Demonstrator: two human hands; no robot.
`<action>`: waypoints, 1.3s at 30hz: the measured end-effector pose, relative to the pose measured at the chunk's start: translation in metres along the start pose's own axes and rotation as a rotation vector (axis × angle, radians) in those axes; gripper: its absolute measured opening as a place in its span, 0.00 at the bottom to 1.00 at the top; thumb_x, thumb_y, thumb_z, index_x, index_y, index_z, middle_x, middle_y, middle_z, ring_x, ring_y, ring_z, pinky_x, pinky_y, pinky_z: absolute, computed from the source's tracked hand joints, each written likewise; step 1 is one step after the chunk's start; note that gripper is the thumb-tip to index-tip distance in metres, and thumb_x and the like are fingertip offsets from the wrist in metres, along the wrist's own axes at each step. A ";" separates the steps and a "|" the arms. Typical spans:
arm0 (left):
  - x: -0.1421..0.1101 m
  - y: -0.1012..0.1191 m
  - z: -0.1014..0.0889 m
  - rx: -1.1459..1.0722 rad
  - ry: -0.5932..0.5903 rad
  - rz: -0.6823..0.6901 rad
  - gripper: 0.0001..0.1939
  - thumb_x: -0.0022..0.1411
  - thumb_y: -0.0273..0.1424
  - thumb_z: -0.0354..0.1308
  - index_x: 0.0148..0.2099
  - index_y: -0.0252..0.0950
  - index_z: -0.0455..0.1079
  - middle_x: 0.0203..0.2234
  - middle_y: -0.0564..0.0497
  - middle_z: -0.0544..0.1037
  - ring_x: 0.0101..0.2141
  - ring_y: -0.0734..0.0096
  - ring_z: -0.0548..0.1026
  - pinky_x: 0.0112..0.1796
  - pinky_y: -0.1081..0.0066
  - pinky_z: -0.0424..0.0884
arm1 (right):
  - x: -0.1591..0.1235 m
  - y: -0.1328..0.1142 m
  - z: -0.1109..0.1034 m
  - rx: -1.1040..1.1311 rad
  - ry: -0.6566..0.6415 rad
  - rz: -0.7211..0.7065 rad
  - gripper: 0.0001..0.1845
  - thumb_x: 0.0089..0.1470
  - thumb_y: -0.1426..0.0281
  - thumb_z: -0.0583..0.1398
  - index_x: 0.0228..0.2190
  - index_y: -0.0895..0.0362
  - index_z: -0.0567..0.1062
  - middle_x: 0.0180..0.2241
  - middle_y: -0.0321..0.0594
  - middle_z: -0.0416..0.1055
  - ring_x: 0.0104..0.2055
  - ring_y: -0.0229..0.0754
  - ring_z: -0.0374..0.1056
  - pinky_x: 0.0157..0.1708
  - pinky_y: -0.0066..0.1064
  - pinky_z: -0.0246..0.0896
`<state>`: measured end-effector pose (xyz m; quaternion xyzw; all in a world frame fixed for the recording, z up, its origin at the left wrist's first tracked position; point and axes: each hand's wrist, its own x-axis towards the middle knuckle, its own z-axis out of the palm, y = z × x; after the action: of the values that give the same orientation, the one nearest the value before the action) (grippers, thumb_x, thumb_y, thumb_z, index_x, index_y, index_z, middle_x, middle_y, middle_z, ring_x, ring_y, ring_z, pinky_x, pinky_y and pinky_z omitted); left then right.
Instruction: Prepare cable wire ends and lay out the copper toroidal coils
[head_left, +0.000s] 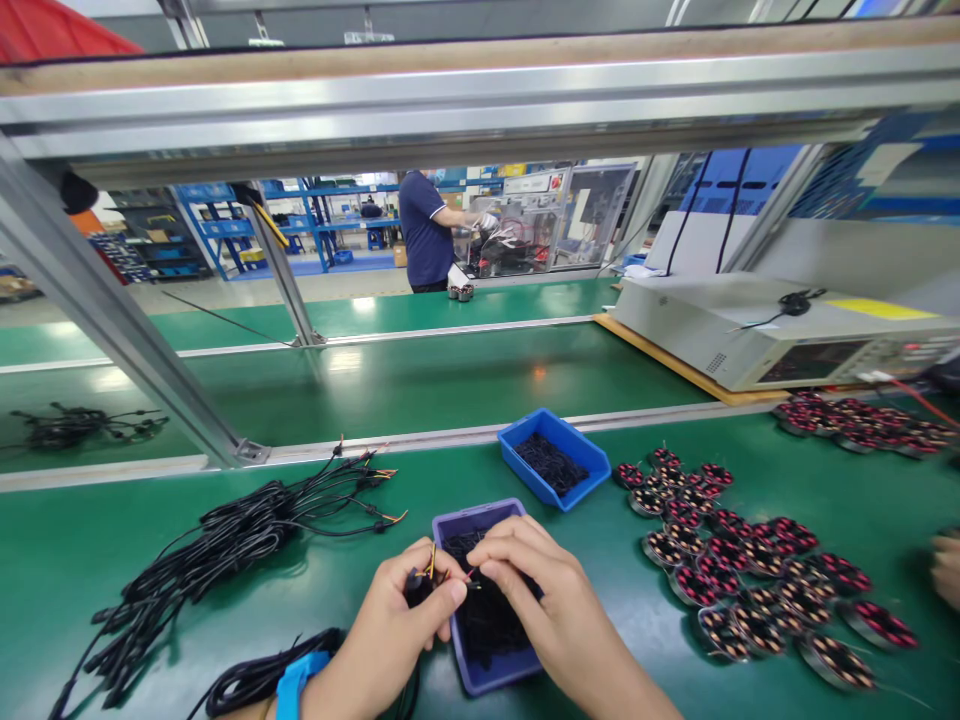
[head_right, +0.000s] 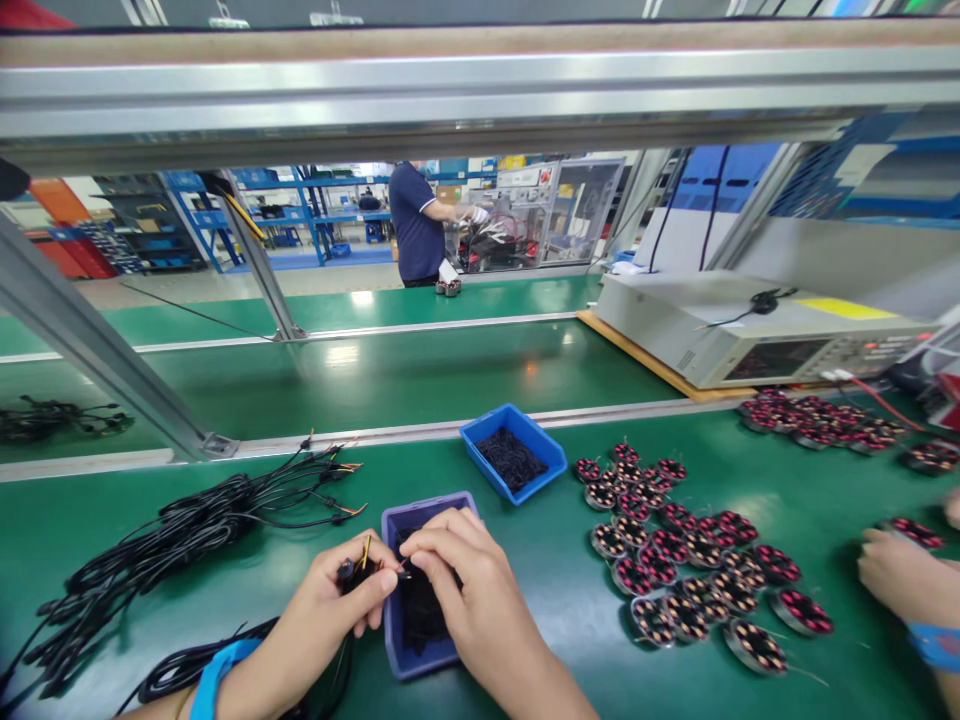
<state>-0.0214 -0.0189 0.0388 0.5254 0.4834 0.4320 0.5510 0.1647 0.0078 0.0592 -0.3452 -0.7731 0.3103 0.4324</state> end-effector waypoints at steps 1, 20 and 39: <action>0.000 0.000 0.000 0.000 -0.002 0.002 0.16 0.62 0.44 0.61 0.33 0.35 0.72 0.24 0.57 0.64 0.20 0.79 0.66 0.21 0.78 0.60 | 0.000 0.000 0.000 0.001 -0.004 0.004 0.14 0.67 0.72 0.52 0.35 0.53 0.77 0.34 0.41 0.75 0.37 0.45 0.70 0.38 0.35 0.65; -0.010 0.015 0.002 -0.109 -0.084 -0.032 0.09 0.56 0.32 0.63 0.35 0.36 0.66 0.24 0.56 0.69 0.22 0.76 0.69 0.24 0.76 0.65 | -0.002 -0.007 -0.003 -0.049 -0.111 -0.012 0.10 0.56 0.78 0.56 0.30 0.54 0.76 0.30 0.38 0.73 0.34 0.42 0.69 0.30 0.29 0.64; -0.006 0.011 0.000 -0.278 -0.049 -0.039 0.19 0.58 0.46 0.66 0.37 0.35 0.68 0.21 0.56 0.71 0.22 0.74 0.70 0.25 0.75 0.66 | -0.003 -0.010 0.002 -0.718 -0.292 0.028 0.10 0.51 0.80 0.69 0.34 0.55 0.80 0.33 0.41 0.77 0.38 0.50 0.71 0.41 0.40 0.66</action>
<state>-0.0226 -0.0242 0.0498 0.4449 0.4156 0.4711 0.6383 0.1619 -0.0005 0.0647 -0.4372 -0.8811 0.0717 0.1652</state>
